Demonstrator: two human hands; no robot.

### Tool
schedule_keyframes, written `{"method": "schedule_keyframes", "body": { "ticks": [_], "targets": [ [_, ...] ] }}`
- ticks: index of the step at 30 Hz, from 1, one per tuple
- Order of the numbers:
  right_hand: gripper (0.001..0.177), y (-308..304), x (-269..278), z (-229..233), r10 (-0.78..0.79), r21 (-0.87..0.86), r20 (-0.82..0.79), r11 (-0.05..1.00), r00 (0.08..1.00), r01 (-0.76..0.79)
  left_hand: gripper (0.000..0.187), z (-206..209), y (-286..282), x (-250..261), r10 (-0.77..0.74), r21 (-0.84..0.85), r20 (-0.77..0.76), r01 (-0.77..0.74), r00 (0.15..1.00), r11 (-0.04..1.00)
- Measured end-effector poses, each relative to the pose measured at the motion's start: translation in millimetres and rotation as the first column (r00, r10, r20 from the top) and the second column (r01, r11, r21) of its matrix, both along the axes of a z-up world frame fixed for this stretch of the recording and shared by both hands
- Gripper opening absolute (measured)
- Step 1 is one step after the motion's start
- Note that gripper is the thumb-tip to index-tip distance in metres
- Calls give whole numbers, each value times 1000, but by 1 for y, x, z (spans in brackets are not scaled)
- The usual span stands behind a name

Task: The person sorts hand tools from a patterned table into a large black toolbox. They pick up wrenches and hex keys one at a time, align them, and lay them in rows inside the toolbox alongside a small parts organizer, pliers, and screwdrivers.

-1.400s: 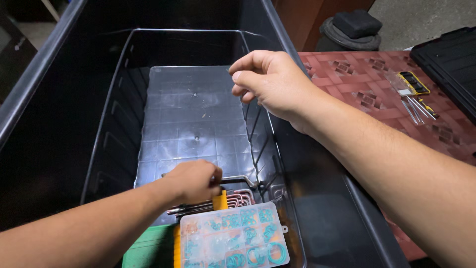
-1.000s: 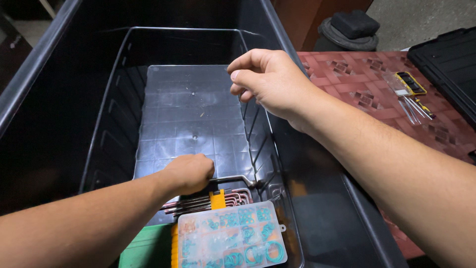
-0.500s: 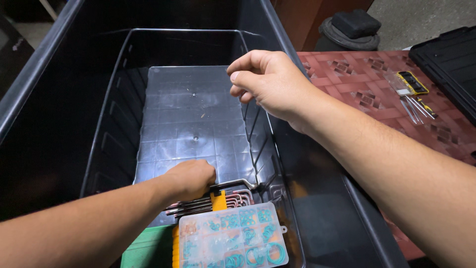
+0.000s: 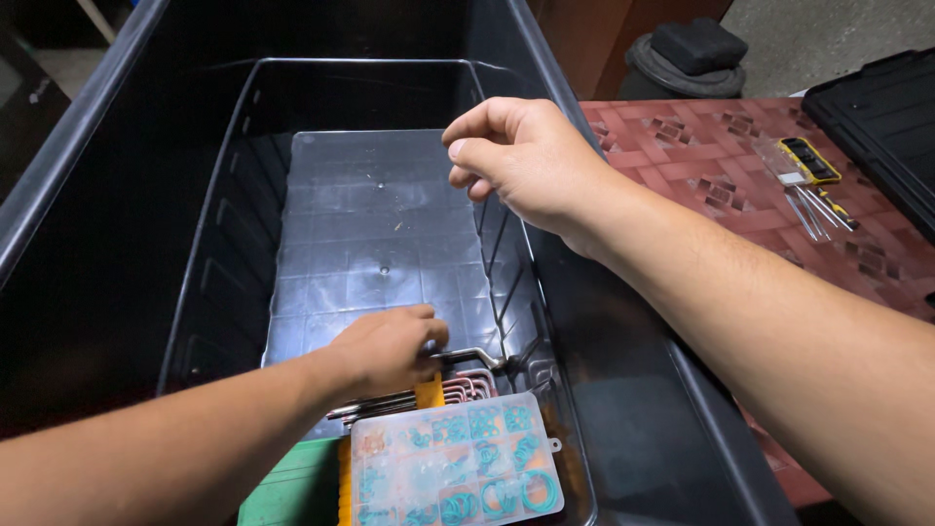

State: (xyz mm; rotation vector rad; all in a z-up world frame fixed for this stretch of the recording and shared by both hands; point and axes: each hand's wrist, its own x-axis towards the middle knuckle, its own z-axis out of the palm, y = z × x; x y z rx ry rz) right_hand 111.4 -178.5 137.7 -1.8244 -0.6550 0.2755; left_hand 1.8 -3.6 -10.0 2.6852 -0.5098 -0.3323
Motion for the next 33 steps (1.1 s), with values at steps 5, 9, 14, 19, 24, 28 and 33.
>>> {"method": "schedule_keyframes", "body": {
  "ticks": [5,9,14,19,24,28,33],
  "targets": [
    [21,0,0,1,-3,-15,8,1000,1000,4,32,5,-19,-2,-42,84,-110,51,993,995],
    [21,0,0,0,5,-4,2,1000,1000,-5,29,4,-23,1,3,147,-163,21,987,989],
    [21,0,-1,1,5,-4,-12,1000,1000,-5,28,1,-27,3,78,166,-203,-45,976,985],
    [21,-1,-3,2,-6,-35,5,999,1000,6,29,3,-24,3,94,182,-226,-53,970,982],
    [22,0,-3,2,-10,-35,-1,999,1000,10,28,1,-21,7,54,190,-235,-8,970,982],
    [22,0,-1,1,3,-13,0,1000,1000,-3,26,-5,-13,7,121,56,-133,-115,984,992],
    [22,0,0,-1,3,-10,-2,1000,1000,-3,22,-14,-8,9,140,153,-141,-119,980,981]
  ]
}}
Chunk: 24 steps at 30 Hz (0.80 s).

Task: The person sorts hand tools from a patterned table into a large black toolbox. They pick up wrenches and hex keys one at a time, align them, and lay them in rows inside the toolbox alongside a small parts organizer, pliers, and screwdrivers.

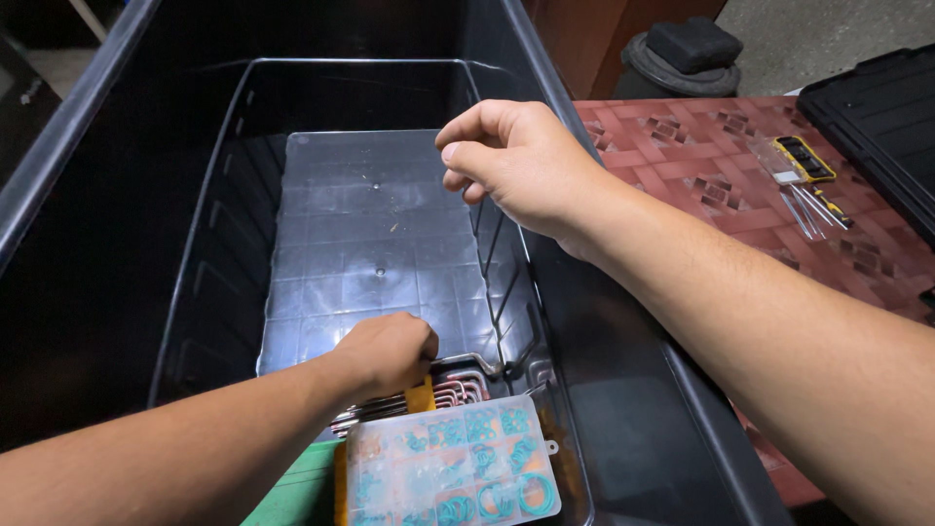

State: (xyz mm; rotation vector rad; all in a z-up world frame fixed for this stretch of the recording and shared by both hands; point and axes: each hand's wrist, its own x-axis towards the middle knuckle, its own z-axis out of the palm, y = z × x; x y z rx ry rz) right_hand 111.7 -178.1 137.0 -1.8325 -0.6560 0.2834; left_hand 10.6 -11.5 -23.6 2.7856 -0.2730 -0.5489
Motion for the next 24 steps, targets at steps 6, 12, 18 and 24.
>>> {"method": "schedule_keyframes", "body": {
  "ticks": [6,12,18,24],
  "targets": [
    [22,-1,-1,2,-5,-17,8,1000,1000,5,18,-4,0,5,-75,4,-17,75,997,997],
    [22,0,-4,3,-11,-13,1,1000,1000,11,15,-9,3,10,-109,-26,-11,109,994,994],
    [23,0,-4,3,-17,-32,13,999,1000,17,16,-12,4,12,-110,-41,-15,109,994,993],
    [23,-1,-2,-1,-10,-54,20,998,1000,11,18,-9,4,12,-119,11,-16,119,993,993]
  ]
}}
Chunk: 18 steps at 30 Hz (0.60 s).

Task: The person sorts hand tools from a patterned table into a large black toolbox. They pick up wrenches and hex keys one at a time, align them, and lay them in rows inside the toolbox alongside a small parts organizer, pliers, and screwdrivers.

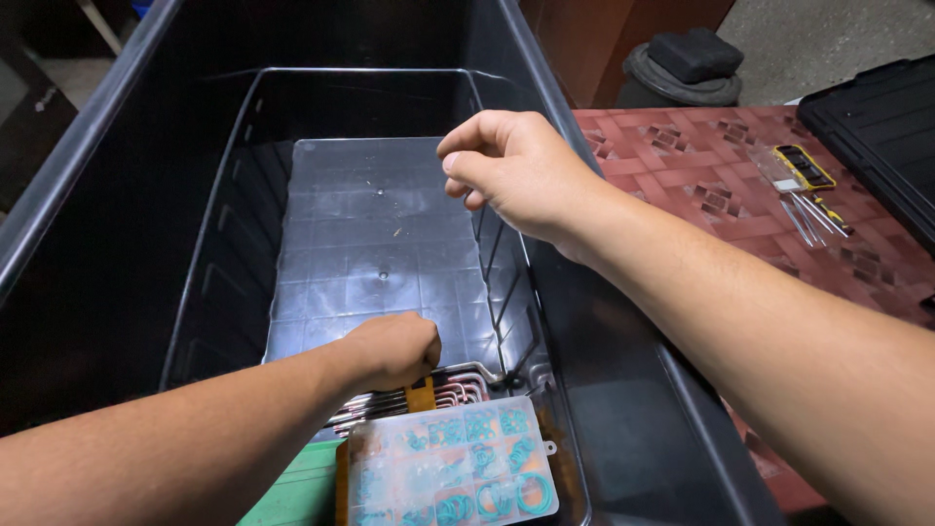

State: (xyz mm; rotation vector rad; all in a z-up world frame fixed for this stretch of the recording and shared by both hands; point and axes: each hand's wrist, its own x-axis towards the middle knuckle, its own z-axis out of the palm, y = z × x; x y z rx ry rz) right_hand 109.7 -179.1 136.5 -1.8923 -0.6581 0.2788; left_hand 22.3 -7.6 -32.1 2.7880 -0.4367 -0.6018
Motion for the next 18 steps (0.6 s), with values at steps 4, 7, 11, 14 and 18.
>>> {"method": "schedule_keyframes", "body": {
  "ticks": [4,7,11,14,18],
  "targets": [
    [23,1,-1,0,45,-29,22,999,999,-44,18,1,1,4,1,2,9,-1,1000,1000],
    [24,1,-7,5,76,-93,-14,993,997,-77,20,5,1,10,27,-41,18,-26,999,999],
    [27,-8,-11,27,152,-53,-156,985,976,-162,27,27,0,29,58,-185,49,-48,997,982],
    [29,-41,-3,46,169,43,-137,985,976,-165,31,60,-5,46,144,-337,140,-90,979,937],
    [29,-110,30,47,64,80,-85,995,994,-57,30,109,-28,60,321,-504,133,-215,938,837]
  ]
}}
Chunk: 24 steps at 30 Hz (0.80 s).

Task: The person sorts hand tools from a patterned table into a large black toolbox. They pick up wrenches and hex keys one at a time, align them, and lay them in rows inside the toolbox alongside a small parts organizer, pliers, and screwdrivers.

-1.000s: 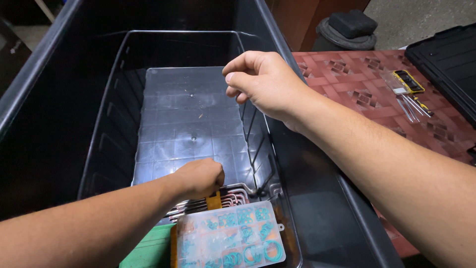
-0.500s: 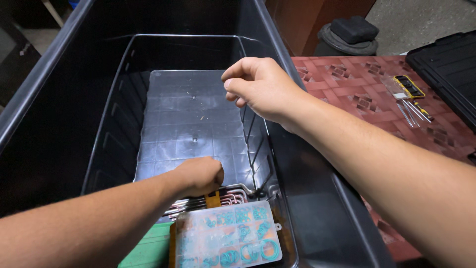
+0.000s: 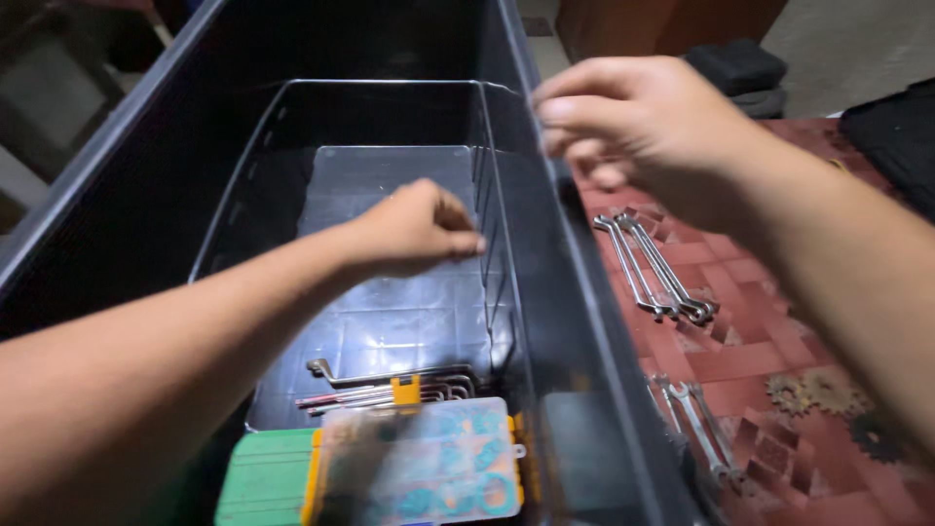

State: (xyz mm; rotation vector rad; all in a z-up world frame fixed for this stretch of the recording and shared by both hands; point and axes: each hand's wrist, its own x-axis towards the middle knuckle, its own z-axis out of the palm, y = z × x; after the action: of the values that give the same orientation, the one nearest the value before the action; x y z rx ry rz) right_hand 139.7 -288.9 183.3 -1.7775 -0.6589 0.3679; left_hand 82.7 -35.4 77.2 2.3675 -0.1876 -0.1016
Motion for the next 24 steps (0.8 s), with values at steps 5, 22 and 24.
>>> {"method": "schedule_keyframes", "body": {
  "ticks": [5,22,24],
  "targets": [
    [25,-103,81,-74,-295,-163,-44,945,955,284,23,43,-53,10,70,-31,327,-63,942,998],
    [28,-227,220,-340,-344,-605,-156,774,926,186,17,66,-131,34,253,93,602,-381,757,920],
    [25,-220,207,-335,-352,-613,-155,767,923,190,17,67,-132,33,260,116,588,-398,766,910]
  ]
}}
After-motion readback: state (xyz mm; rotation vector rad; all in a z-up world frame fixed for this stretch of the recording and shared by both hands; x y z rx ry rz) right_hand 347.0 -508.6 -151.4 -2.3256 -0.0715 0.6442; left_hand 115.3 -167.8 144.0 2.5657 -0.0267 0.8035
